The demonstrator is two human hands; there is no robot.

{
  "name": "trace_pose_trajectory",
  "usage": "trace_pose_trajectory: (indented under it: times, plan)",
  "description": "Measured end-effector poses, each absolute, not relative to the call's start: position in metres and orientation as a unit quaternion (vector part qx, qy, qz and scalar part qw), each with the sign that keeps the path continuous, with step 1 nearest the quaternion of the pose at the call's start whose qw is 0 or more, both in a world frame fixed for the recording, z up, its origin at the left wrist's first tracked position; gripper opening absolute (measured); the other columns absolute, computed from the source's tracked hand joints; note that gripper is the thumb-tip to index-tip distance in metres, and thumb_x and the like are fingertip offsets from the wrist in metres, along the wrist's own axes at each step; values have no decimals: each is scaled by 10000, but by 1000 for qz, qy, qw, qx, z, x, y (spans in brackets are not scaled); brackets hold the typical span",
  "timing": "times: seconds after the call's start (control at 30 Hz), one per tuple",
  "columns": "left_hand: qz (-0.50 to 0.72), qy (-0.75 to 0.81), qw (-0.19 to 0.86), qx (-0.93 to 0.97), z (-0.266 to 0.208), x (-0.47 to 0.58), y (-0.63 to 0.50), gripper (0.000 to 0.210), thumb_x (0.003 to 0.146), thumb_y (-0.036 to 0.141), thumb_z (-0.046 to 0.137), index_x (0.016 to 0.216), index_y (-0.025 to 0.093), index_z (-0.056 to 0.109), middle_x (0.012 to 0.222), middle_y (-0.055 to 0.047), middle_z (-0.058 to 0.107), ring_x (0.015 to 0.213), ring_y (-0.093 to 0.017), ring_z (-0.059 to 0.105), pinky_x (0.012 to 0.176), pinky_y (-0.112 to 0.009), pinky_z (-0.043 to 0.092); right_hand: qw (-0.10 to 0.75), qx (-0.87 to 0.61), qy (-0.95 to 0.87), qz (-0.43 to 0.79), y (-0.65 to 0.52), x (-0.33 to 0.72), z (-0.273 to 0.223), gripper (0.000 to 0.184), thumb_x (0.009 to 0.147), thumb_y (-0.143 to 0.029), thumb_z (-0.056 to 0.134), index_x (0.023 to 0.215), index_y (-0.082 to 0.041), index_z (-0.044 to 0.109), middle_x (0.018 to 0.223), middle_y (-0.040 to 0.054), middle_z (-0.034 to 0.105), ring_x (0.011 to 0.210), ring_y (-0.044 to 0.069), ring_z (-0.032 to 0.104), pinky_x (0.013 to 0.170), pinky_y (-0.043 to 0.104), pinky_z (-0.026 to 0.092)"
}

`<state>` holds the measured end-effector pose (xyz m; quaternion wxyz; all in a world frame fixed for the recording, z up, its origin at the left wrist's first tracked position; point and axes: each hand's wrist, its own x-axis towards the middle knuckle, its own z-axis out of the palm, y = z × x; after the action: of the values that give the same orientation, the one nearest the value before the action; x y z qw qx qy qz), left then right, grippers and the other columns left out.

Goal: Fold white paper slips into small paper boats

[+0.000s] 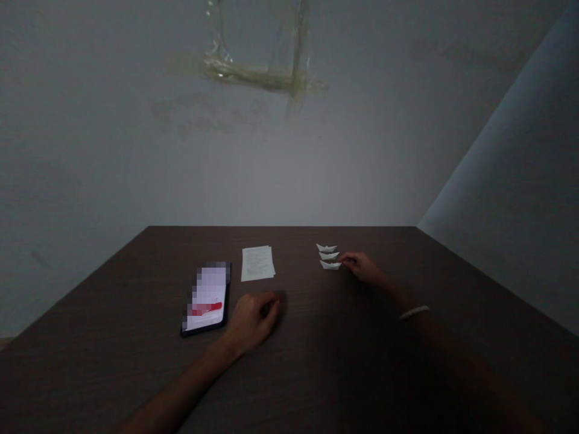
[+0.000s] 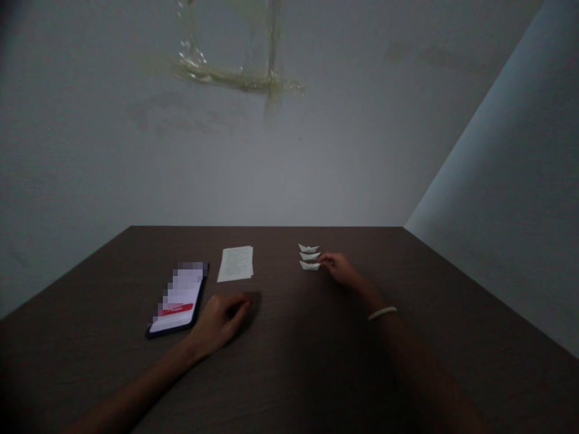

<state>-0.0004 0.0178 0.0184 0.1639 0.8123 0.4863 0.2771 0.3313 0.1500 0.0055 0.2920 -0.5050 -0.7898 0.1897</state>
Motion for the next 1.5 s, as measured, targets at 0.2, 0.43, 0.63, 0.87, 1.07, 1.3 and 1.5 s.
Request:
trace_pose_trajectory:
  times: [0.2, 0.43, 0.63, 0.87, 1.07, 1.3, 1.5]
  plan:
    - [286, 492, 150, 808, 17, 0, 18, 309, 907, 287, 412, 874, 159, 691, 766, -54, 697, 685, -177, 633, 644, -275, 434, 312, -519, -777, 174, 146, 334, 8, 232, 812, -218, 490, 905, -159, 694, 857, 74, 727, 763, 187, 653, 688, 281, 480]
    - [299, 513, 119, 796, 13, -2, 21, 291, 892, 279, 419, 893, 155, 683, 837, -70, 709, 748, -197, 650, 670, -296, 466, 354, -559, -744, 98, 110, 319, 16, 247, 848, -298, 506, 963, -178, 689, 879, 76, 711, 729, 198, 633, 684, 309, 466]
    - [322, 518, 65, 790, 7, -2, 24, 245, 881, 249, 438, 949, 152, 653, 945, -87, 684, 886, -220, 631, 799, -353, 495, 303, -455, -831, 101, 34, 248, 16, 184, 866, -213, 538, 1001, -198, 661, 1008, 55, 679, 944, 194, 597, 903, 349, 435]
    - [270, 520, -36, 809, 10, 6, 19, 197, 885, 192, 463, 984, 150, 628, 1084, -101, 636, 1010, -243, 564, 897, -379, 473, 223, -482, -845, 70, -11, 203, 7, 306, 919, -263, 493, 1211, -244, 583, 1290, 79, 544, 1180, 243, 460, 983, 417, 363]
    - [194, 582, -109, 782, 13, 16, 22, 224, 866, 236, 506, 1031, 130, 614, 1247, -155, 563, 1140, -300, 508, 955, -421, 435, 229, -477, -845, 77, -16, 209, 12, 298, 930, -275, 483, 1214, -252, 571, 1295, 57, 534, 1175, 228, 445, 993, 392, 342]
    - [159, 643, -96, 743, 17, 23, 46, 394, 877, 441, 507, 1095, 121, 583, 1264, -164, 557, 1180, -300, 492, 975, -397, 397, 233, -475, -844, 85, -16, 215, 15, 275, 928, -281, 492, 1187, -258, 578, 1278, 41, 541, 1156, 221, 446, 984, 393, 335]
    - [166, 666, -76, 724, 22, 27, 55, 417, 867, 509, 492, 952, 120, 619, 1029, -147, 649, 1031, -295, 570, 899, -377, 426, 241, -466, -847, 85, -14, 217, 15, 273, 924, -282, 499, 1182, -254, 583, 1279, 47, 541, 1152, 229, 448, 978, 404, 337]
